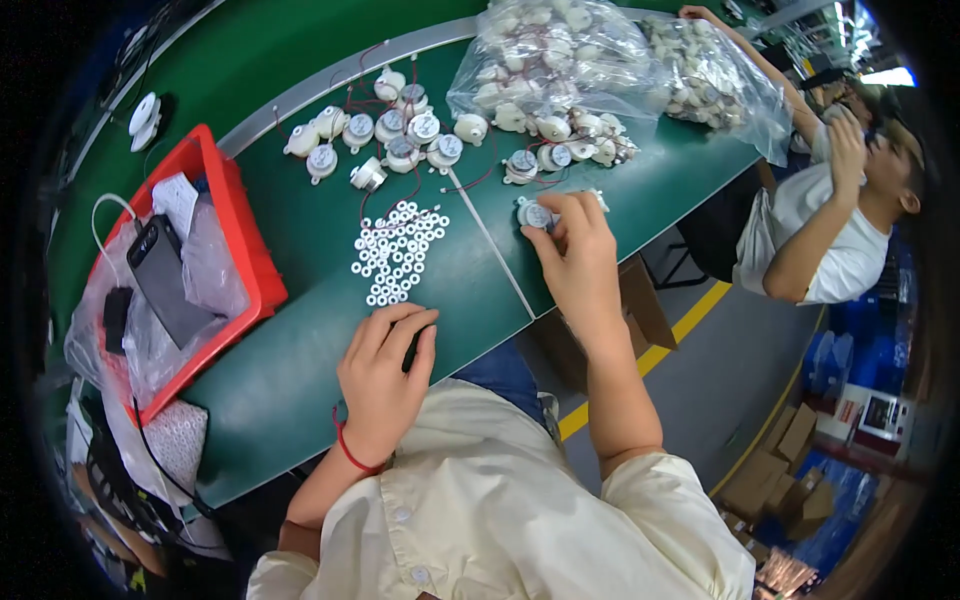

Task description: The person assembles small white plastic components by hand, placing white plastic washers onto a central stem of a plastic housing.

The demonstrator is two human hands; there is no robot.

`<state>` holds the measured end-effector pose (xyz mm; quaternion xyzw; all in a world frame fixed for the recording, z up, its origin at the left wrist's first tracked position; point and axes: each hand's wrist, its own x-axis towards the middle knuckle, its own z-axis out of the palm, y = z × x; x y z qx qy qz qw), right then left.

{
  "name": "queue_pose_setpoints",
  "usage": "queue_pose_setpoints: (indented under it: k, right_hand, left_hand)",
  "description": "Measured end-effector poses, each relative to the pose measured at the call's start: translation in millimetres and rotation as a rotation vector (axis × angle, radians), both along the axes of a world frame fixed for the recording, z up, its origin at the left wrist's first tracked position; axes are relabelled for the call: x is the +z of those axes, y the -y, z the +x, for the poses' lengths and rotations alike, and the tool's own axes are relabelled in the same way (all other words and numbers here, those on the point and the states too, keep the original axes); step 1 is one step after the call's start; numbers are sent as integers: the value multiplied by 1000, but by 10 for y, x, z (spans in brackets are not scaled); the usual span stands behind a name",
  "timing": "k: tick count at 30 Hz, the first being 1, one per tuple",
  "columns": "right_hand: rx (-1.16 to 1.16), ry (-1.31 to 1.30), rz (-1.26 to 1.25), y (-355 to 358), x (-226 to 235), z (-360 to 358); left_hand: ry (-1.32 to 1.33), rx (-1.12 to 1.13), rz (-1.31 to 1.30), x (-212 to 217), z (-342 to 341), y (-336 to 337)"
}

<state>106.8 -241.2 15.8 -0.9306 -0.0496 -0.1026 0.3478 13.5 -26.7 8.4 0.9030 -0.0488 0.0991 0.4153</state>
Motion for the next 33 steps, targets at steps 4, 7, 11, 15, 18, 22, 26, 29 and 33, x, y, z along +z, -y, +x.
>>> queue_pose_setpoints:
  k: [4, 7, 11, 15, 18, 22, 26, 29, 33]
  right_hand:
    - [134, -126, 426, 9, 13, -37]
    - [198, -172, 696, -99, 42, -102]
    - [181, -62, 708, -180, 54, -143]
    - [210, 324, 585, -176, 109, -110]
    - [330, 336, 585, -102, 160, -129]
    - [278, -51, 895, -300, 140, -239]
    - [308, -398, 1085, -386, 61, -339]
    - [217, -573, 1125, -475, 97, -362]
    - [234, -632, 1035, -505, 94, -349]
  left_hand:
    - [26, 10, -9, -4, 13, -6]
    - [41, 23, 14, -32, 11, 6]
    - [53, -1, 40, -44, -20, -14]
    - [57, -2, 6, -86, -77, -65]
    - [61, 12, -26, -106, -90, -83]
    - [60, 7, -48, -103, -55, -67]
    - [70, -4, -54, -137, -42, -64]
    - [64, -8, -66, -144, -41, -75]
    - [40, -7, -64, -158, -40, -87]
